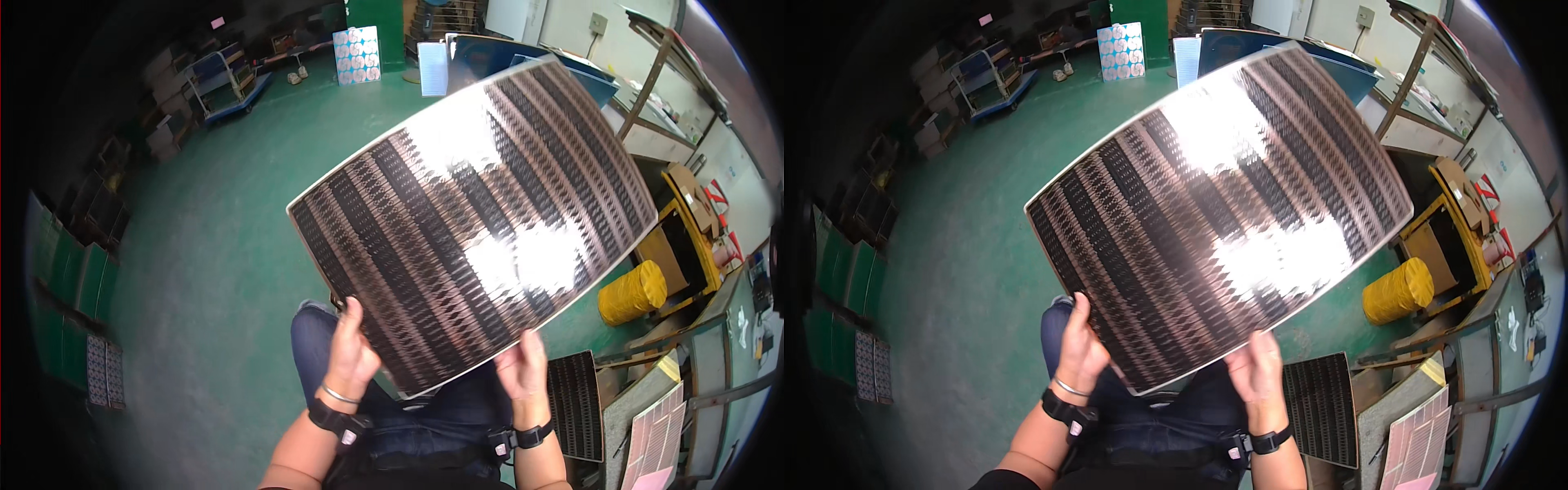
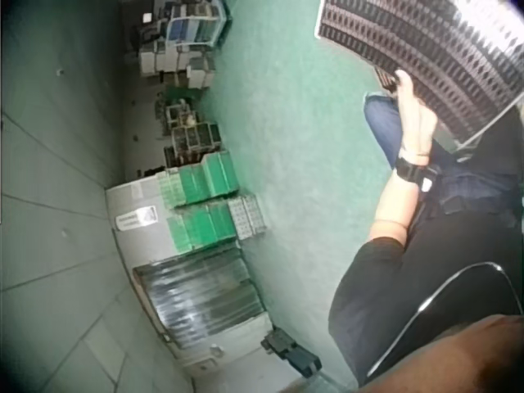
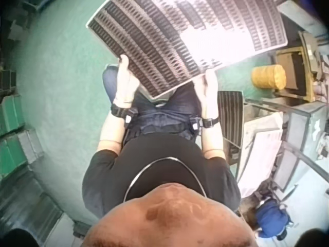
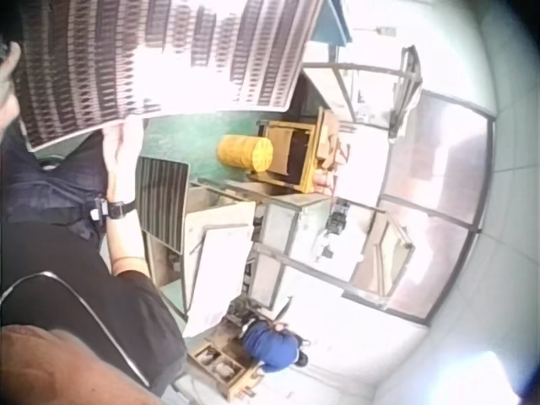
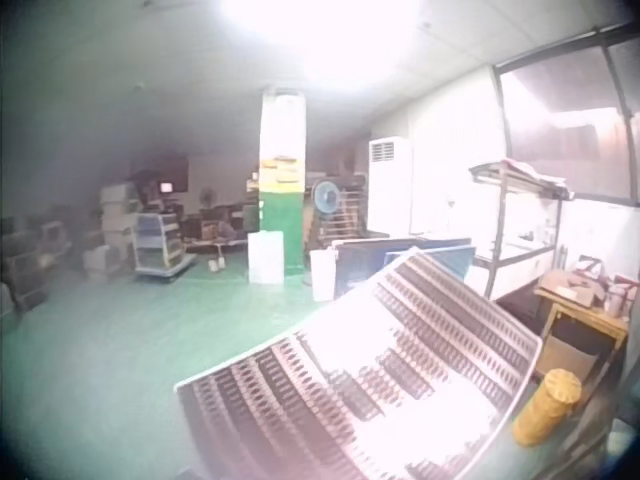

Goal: Sorting and inspecting patterned metal plates into a vertical rack.

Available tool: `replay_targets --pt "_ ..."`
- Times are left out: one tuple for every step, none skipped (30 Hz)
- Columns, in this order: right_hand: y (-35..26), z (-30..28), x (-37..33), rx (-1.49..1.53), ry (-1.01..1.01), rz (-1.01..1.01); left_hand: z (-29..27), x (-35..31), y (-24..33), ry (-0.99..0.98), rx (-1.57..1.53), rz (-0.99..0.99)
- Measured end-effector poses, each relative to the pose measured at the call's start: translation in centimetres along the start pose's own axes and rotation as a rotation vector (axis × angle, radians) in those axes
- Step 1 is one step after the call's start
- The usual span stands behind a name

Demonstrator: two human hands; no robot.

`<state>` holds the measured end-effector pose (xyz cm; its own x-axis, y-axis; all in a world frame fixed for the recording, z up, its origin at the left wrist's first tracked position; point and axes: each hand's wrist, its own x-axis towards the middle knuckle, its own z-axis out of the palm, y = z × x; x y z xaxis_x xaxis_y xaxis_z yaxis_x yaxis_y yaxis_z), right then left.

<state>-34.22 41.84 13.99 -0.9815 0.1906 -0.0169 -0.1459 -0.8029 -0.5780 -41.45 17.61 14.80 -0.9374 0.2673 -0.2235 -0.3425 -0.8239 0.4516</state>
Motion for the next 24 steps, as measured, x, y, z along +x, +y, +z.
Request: replay_targets --pt "-1.5 0.0 0.4 0.001 0.015 -0.046 -1.1 0.2 1.0 0.039 -0.014 -0.035" --pt "-3.2 -0.9 1.0 0.001 0.142 -0.146 -2.4 0.3 1.9 0.060 0.029 -0.002" --pt "-5.4 -2.0 1.2 0.016 0.173 -0.256 -3.3 -0.1 2.8 0.094 0.066 -0.002" --pt "-7.4 -4.4 1.5 0.060 0.162 -0.342 -4.0 -0.6 3.5 0.111 0.097 0.016" --pt "-9.0 -4.9 1.6 0.045 0.212 -0.416 -4.4 -0.8 4.3 0.126 0.135 0.031" --pt "-10.4 -5.6 1.5 0.037 0.211 -0.445 -5.1 -1.0 5.1 0.130 0.153 0.044" --pt "-11.4 -6.9 1.3 0.024 0.201 -0.457 -5.8 -1.2 5.8 0.134 0.171 0.056" --pt "-11.9 -7.1 0.6 -0.006 0.139 -0.394 -6.6 -1.6 6.5 0.157 0.177 0.057" --pt "-12.3 -7.2 0.0 -0.035 0.080 -0.331 -7.0 -1.8 7.0 0.182 0.205 0.074" --pt "-12.5 -7.6 -0.5 -0.050 0.121 -0.290 -7.6 -2.0 7.5 0.200 0.224 0.096" --pt "-12.6 -8.2 -0.9 -0.124 0.131 -0.244 -8.3 -2.1 7.9 0.217 0.245 0.118" --pt "-12.6 -8.9 -1.1 -0.188 0.165 -0.217 -8.7 -2.3 8.3 0.212 0.255 0.117" --pt "-12.7 -9.2 -1.2 -0.252 0.200 -0.192 -8.9 -2.3 8.8 0.202 0.281 0.131" --pt "-12.5 -9.2 -1.3 -0.253 0.199 -0.178 -8.7 -2.5 9.0 0.230 0.297 0.148" --pt "-12.2 -8.2 -1.4 -0.407 0.242 -0.166 -8.5 -2.7 9.2 0.260 0.317 0.168" --pt "-11.9 -7.0 -1.5 -0.475 0.249 -0.156 -8.8 -3.0 9.6 0.277 0.333 0.185" --pt "-11.7 -6.3 -1.5 -0.542 0.257 -0.147 -9.2 -3.1 9.9 0.289 0.348 0.192" --pt "-11.6 -6.1 -1.6 -0.598 0.242 -0.129 -9.5 -3.4 10.3 0.309 0.360 0.206" --pt "-11.5 -5.7 -1.7 -0.627 0.254 -0.127 -9.7 -3.6 10.5 0.328 0.373 0.217" --pt "-11.3 -4.9 -1.9 -0.647 0.283 -0.123 -9.8 -3.7 10.7 0.344 0.385 0.209" --pt "-11.1 -4.3 -2.2 -0.666 0.311 -0.120 -10.0 -3.8 10.8 0.354 0.394 0.216" --pt "-11.1 -4.0 -2.5 -0.674 0.309 -0.128 -9.9 -3.8 10.8 0.360 0.398 0.209" --pt "-11.2 -4.2 -2.8 -0.675 0.244 -0.123 -9.9 -3.8 10.8 0.366 0.401 0.202" --pt "-11.2 -4.1 -3.0 -0.683 0.222 -0.127 -10.3 -4.0 11.0 0.363 0.414 0.200"
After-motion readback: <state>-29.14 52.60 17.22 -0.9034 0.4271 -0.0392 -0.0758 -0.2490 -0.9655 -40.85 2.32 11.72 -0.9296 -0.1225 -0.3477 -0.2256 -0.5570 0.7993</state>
